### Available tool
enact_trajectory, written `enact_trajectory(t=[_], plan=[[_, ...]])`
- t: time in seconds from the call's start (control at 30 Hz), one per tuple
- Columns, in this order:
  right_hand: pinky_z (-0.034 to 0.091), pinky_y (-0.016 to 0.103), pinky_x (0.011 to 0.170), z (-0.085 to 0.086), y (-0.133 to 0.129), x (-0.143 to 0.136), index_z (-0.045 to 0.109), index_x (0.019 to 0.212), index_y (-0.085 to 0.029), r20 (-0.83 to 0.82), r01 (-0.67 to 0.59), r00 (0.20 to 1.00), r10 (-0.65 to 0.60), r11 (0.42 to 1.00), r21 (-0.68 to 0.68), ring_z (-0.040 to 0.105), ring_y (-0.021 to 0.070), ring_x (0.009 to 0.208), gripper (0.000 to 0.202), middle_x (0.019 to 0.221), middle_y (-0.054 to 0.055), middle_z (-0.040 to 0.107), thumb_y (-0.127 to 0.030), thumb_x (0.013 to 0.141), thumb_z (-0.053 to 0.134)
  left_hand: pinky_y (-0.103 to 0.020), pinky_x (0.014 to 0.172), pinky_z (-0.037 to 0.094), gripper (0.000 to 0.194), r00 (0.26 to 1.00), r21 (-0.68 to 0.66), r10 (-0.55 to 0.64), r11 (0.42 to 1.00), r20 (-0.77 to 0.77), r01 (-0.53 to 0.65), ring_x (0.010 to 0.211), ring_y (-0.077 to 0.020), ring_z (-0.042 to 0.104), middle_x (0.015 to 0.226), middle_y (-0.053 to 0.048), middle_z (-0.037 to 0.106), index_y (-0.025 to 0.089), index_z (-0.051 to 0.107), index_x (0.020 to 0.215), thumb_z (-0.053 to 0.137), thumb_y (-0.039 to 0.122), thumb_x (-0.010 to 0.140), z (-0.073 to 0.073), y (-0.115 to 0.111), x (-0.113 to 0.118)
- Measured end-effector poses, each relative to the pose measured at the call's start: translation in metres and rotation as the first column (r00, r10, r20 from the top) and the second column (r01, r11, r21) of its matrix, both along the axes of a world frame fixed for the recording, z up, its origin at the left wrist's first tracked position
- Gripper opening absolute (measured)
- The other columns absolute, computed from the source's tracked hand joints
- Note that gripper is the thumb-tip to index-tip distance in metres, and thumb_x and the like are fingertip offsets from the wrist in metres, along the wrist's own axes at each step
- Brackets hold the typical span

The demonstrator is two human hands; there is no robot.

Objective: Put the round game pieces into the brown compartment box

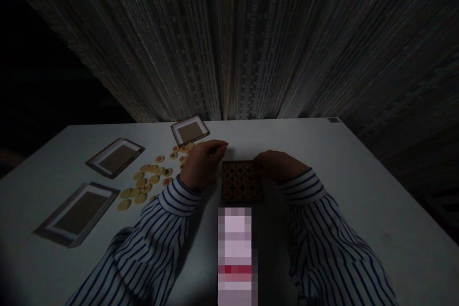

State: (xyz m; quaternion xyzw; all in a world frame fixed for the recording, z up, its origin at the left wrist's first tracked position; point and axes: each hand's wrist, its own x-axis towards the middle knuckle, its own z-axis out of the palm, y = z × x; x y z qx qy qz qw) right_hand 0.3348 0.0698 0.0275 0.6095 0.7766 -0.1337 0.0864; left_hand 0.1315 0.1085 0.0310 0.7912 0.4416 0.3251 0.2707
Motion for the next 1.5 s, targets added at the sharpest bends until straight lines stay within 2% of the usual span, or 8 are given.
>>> enact_trajectory(t=[0.77, 1.07, 1.27, 1.5], plan=[[0.048, 0.031, 0.067, -0.002, -0.002, 0.001, 0.069, 0.094, -0.023, -0.038, -0.041, 0.998, 0.042, 0.999, 0.035, 0.065, 0.0205, 0.082, 0.026, 0.092, 0.006, 0.07, -0.02, 0.077, 0.05, -0.029, 0.072, 0.05, 0.022, 1.0, 0.015, -0.021, 1.0, 0.012, 0.021, 0.078, -0.0165, 0.064, 0.086, -0.006, 0.071, 0.016, 0.068, 0.093, 0.05, 0.021, 0.081, -0.001, 0.001, -0.001], [0.046, 0.029, 0.068, 0.008, -0.004, -0.001, 0.068, 0.095, -0.022, 0.028, -0.044, 0.999, 0.041, 0.991, 0.128, 0.063, 0.0194, 0.083, 0.025, 0.092, 0.006, 0.07, -0.02, 0.08, 0.047, -0.029, 0.073, 0.05, 0.021, 0.999, 0.038, -0.042, 0.998, 0.013, 0.041, 0.078, -0.0163, 0.064, 0.085, -0.006, 0.071, 0.015, 0.067, 0.093, 0.051, 0.02, 0.081, 0.001, -0.002, -0.002], [0.043, 0.029, 0.064, 0.013, -0.003, -0.003, 0.067, 0.089, -0.021, 0.079, -0.069, 0.996, 0.049, 0.961, 0.267, 0.062, 0.02, 0.08, 0.023, 0.09, 0.006, 0.069, -0.022, 0.082, 0.045, -0.027, 0.071, 0.049, 0.015, 0.999, 0.069, -0.045, 0.997, 0.02, 0.044, 0.075, -0.015, 0.064, 0.079, -0.004, 0.07, 0.016, 0.067, 0.084, 0.052, 0.02, 0.079, 0.005, -0.001, -0.005], [0.038, 0.028, 0.059, 0.022, -0.006, -0.01, 0.065, 0.087, -0.019, 0.106, -0.085, 0.993, 0.051, 0.935, 0.345, 0.06, 0.017, 0.071, 0.027, 0.082, 0.006, 0.069, -0.025, 0.086, 0.038, -0.025, 0.065, 0.047, 0.013, 0.998, 0.082, -0.026, 0.996, 0.049, 0.022, 0.066, -0.0129, 0.06, 0.069, -0.002, 0.066, 0.016, 0.065, 0.078, 0.054, 0.022, 0.078, 0.009, -0.001, -0.012]])
